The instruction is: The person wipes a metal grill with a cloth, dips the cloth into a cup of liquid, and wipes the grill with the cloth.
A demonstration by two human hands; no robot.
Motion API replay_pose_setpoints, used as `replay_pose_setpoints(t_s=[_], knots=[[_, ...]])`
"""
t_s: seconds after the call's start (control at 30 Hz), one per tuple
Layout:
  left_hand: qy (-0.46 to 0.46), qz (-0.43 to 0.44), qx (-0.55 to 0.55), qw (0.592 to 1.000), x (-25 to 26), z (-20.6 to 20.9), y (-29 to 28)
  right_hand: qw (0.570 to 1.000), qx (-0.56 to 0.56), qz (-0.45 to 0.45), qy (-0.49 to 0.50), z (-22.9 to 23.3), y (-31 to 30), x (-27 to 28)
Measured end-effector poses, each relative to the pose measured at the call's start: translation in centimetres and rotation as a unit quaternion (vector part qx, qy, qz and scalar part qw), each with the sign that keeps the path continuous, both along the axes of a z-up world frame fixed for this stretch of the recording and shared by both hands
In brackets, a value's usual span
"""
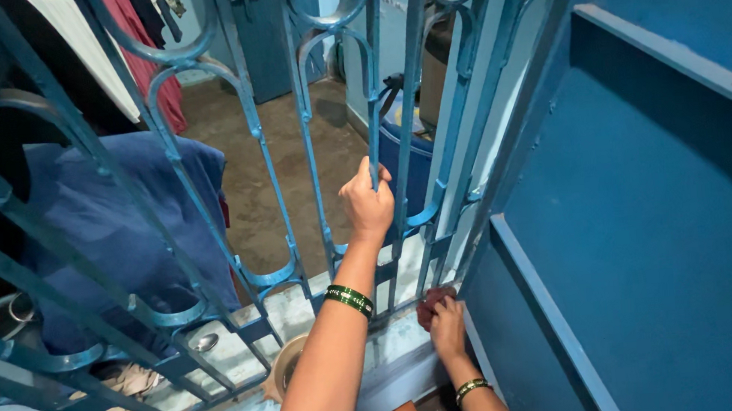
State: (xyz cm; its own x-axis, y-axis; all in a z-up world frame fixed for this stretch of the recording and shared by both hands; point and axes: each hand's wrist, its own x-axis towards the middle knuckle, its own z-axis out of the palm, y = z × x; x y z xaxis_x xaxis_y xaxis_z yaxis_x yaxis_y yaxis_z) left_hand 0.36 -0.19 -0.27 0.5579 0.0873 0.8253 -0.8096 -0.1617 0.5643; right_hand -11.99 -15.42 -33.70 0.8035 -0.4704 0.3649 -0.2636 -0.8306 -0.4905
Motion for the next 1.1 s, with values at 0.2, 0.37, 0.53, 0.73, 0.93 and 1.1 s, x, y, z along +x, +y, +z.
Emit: replay_pose_setpoints(t_s=[0.2, 0.37, 0.53, 0.73, 0.93, 1.1], knots=[[0.001, -0.003, 0.0, 1.0, -0.1, 0.1, 0.1, 0.955, 0.16, -0.043, -0.247, 5.2, 0.4, 2.0], [-0.003, 0.004, 0.005, 1.0, -0.2, 0.3, 0.2, 0.884, 0.151, -0.035, -0.44, 13.8, 0.1, 5.1], [0.005, 0.005, 0.005, 1.0, -0.3, 0.0, 0.1, 0.903, 0.084, -0.04, -0.419, 14.5, -0.2, 6.6], [0.008, 0.003, 0.003, 1.0, -0.2, 0.2, 0.2, 0.884, 0.183, -0.031, -0.428, 6.5, -2.4, 9.1], [0.009, -0.002, 0.006, 1.0, -0.4, 0.2, 0.3, 0.525, 0.703, -0.016, -0.48, 8.9, -7.7, 13.2], [0.01, 0.001, 0.001, 1.0, -0.4, 0.5, 0.2, 0.612, 0.657, 0.014, -0.44, 12.8, -6.6, 12.1]])
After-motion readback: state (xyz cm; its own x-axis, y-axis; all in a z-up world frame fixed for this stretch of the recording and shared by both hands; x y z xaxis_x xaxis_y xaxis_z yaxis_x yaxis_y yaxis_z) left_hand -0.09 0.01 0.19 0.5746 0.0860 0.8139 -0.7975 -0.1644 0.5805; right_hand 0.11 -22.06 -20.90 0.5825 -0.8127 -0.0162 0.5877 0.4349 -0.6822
